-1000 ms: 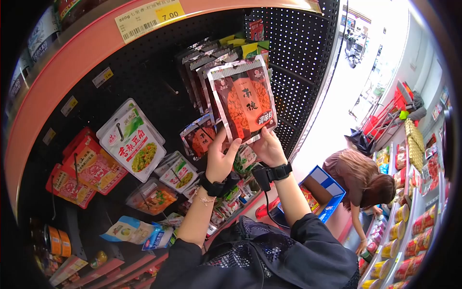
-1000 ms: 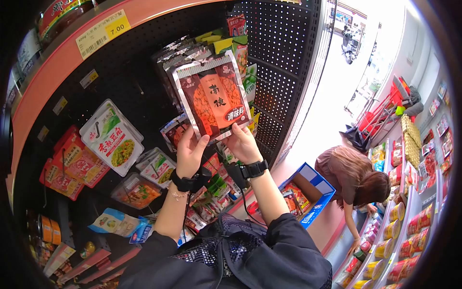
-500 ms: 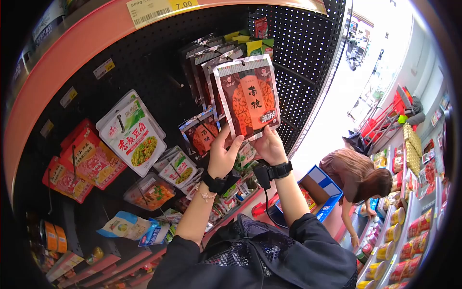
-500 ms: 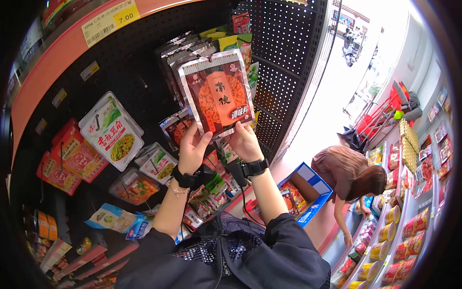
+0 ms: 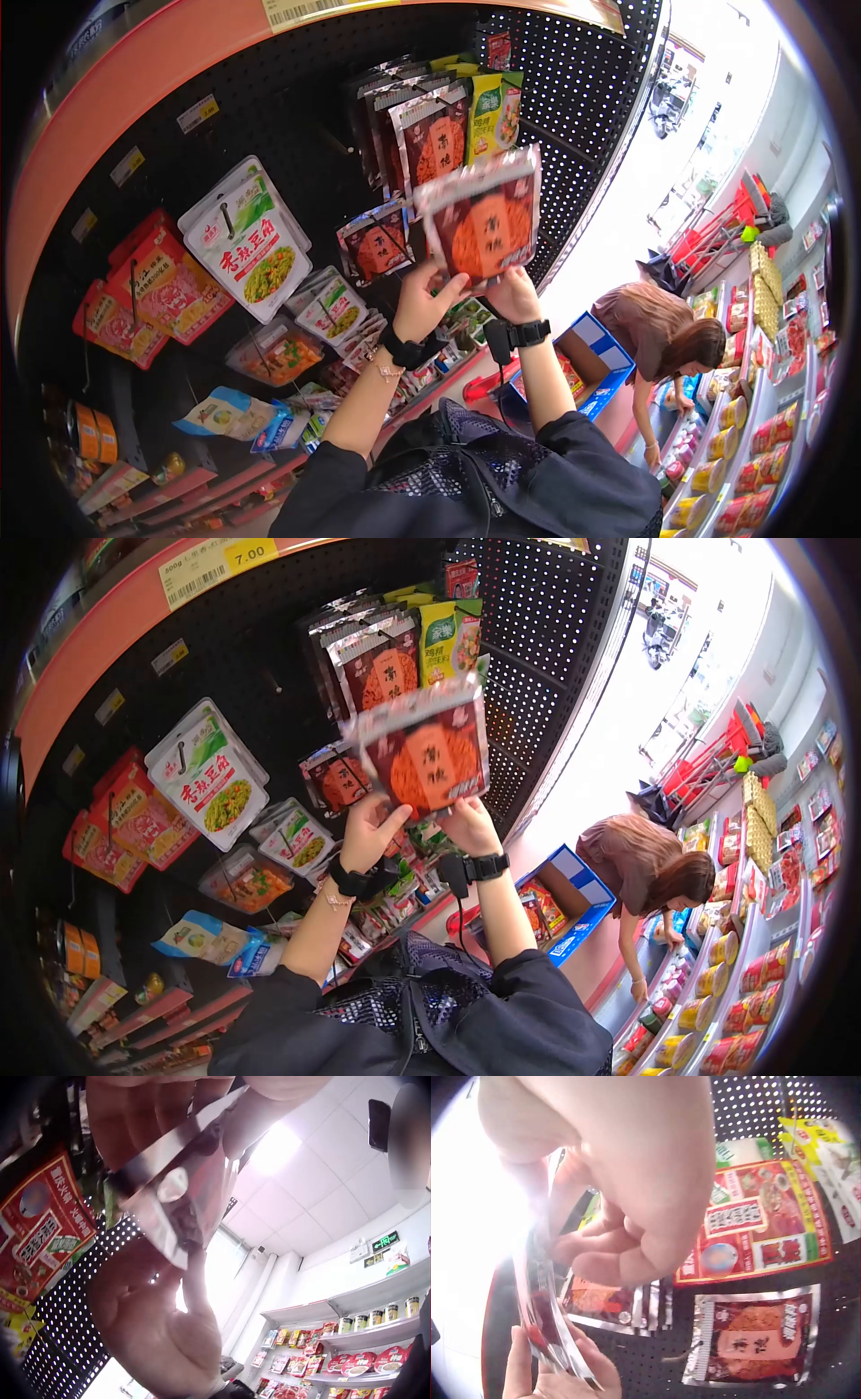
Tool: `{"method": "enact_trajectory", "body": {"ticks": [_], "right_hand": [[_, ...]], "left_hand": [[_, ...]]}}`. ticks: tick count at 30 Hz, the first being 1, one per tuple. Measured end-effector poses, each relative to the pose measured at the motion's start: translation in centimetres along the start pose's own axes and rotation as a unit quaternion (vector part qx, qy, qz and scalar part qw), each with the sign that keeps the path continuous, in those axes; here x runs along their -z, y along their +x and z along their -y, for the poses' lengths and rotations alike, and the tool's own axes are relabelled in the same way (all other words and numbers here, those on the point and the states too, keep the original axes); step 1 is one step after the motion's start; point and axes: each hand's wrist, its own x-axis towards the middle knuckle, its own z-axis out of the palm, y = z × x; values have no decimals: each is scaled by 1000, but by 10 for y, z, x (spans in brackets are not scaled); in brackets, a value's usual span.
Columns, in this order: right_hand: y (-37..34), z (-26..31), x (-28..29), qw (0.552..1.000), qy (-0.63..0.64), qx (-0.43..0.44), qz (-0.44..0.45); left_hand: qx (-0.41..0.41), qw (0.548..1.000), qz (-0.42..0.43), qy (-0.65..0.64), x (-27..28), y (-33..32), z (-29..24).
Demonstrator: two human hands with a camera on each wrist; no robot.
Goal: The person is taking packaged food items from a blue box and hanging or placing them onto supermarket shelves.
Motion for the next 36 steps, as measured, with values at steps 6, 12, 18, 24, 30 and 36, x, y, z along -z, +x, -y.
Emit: {"method": "enact_trajectory", "body": {"ticks": [6, 12, 18, 24, 30, 36], "right_hand": [[-43, -28, 36, 993, -15, -104, -44], [-43, -32, 35, 931, -298, -86, -193], [-8, -30, 4, 928, -356, 23, -111], [12, -43, 5, 947, -289, -16, -141], [22, -54, 1, 952, -277, -19, -131], [30, -59, 1, 947, -283, -18, -148]], "left_hand": [[-3, 994, -28, 107, 7, -22, 50], [29, 986, -70, 146, 28, -42, 90], [119, 978, -27, 169, 41, -50, 76], [93, 981, -40, 167, 51, -57, 97], [163, 955, -72, 239, 55, -60, 87], [-75, 837, -167, 516, 20, -63, 49]]}}
